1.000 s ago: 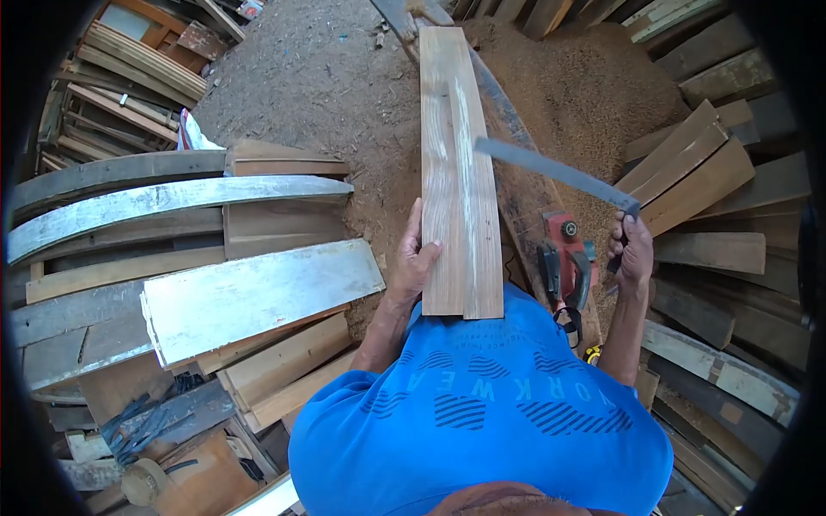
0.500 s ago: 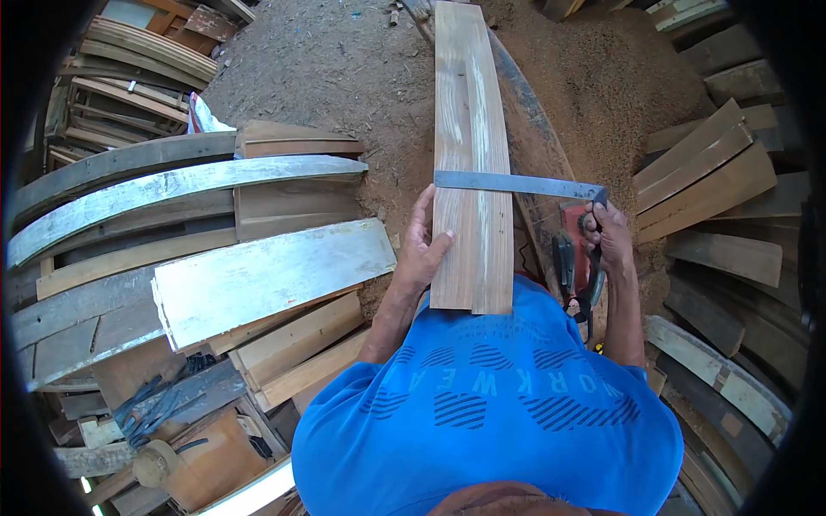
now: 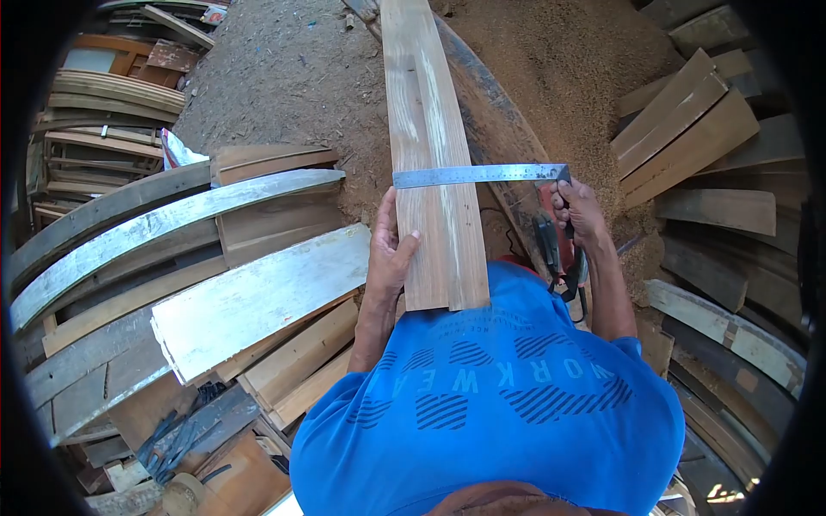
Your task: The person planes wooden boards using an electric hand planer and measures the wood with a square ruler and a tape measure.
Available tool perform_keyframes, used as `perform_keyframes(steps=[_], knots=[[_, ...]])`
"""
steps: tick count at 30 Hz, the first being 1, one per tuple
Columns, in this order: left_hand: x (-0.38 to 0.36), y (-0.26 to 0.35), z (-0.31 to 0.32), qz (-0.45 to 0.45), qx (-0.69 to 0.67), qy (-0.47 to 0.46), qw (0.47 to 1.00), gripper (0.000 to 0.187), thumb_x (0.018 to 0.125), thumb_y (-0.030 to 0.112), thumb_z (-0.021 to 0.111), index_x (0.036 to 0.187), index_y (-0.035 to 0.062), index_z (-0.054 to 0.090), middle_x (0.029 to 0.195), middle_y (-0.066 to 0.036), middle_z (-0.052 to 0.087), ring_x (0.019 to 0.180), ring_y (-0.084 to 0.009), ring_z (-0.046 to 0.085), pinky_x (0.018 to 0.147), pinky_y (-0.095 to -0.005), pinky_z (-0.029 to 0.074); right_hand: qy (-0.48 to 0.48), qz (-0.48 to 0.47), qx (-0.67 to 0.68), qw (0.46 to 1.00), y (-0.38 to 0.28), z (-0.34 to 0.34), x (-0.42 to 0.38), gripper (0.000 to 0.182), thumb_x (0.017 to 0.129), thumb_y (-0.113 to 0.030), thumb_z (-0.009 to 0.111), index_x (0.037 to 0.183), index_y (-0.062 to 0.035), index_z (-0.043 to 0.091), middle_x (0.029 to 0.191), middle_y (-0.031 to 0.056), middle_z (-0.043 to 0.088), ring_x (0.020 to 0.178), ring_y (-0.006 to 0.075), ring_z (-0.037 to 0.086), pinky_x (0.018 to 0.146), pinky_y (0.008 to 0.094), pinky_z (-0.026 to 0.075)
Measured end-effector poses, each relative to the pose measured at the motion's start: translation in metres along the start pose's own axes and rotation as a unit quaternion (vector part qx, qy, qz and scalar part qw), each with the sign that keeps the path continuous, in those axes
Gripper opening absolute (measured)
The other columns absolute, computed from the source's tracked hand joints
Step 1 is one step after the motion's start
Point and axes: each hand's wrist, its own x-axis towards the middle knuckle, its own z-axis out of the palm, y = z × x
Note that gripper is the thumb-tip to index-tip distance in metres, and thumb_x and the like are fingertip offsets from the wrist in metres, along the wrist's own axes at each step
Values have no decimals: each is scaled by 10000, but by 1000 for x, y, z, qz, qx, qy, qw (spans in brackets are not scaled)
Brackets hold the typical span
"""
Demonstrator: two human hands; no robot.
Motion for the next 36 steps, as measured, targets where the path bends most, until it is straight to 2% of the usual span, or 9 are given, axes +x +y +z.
perform_keyframes(steps=[14,17,20,24,26,30,31,32,36], knots=[[-2,1,4,4,-30,1,1000,790,907,83,658,1583,34,252,1460,-184,508,1287,-239,569,1092,-389,474,-7,-41,40,998,-2,4,-4,208,1068,-263,539,1018,-64,572,686,-56,494,487,32,417,439,213,372],[8,-36,-11,-44,-40,36,998,704,927,222,744,1483,-22,388,1332,-170,601,1173,-219,629,1007,-380,531,-12,-150,206,967,-12,18,-16,188,1058,-241,561,998,-64,574,665,-64,450,506,39,398,468,224,361],[11,-34,-15,-119,-103,-44,987,662,921,337,776,1379,-51,497,1219,-155,666,1076,-208,672,931,-376,565,-19,-251,319,914,-41,28,-31,173,1054,-225,570,971,-73,577,653,-71,414,529,43,390,499,229,349],[10,-11,14,-116,-185,-80,973,587,961,328,719,1366,-51,528,1209,-171,684,1065,-248,699,936,-402,582,49,-346,248,903,-52,22,-30,137,1023,-207,625,943,-112,566,666,-72,419,554,46,411,522,230,358],[9,8,44,-116,-271,-105,950,592,977,318,695,1395,-54,501,1248,-187,673,1099,-270,698,945,-418,589,125,-361,126,916,-48,27,-31,138,1004,-196,654,936,-121,560,677,-71,447,570,37,444,538,238,398],[8,46,125,-100,-458,-207,859,611,981,331,686,1472,39,469,1440,-153,581,1333,-325,551,1186,-531,385,186,-380,-115,899,-36,51,-40,164,973,-196,705,971,-91,579,811,-17,599,732,76,596,677,276,509],[14,51,140,-115,-500,-301,804,638,966,363,704,1483,71,470,1455,-118,575,1361,-314,525,1193,-539,364,135,-478,-69,865,-40,72,-50,264,954,-214,733,1101,-34,606,991,57,667,953,161,654,845,341,535],[14,61,161,-118,-524,-318,781,646,972,411,676,1495,95,467,1470,-151,559,1362,-361,523,1176,-578,371,104,-522,-62,844,-43,87,-59,282,951,-221,737,1112,-32,603,1001,61,666,961,165,652,852,344,532],[-11,111,217,-129,-572,-431,685,655,980,446,647,1501,114,429,1469,-127,551,1383,-322,503,1152,-565,414,54,-525,-99,844,-56,119,-86,356,938,-249,754,1156,-21,590,1041,74,662,996,180,645,881,356,524]])
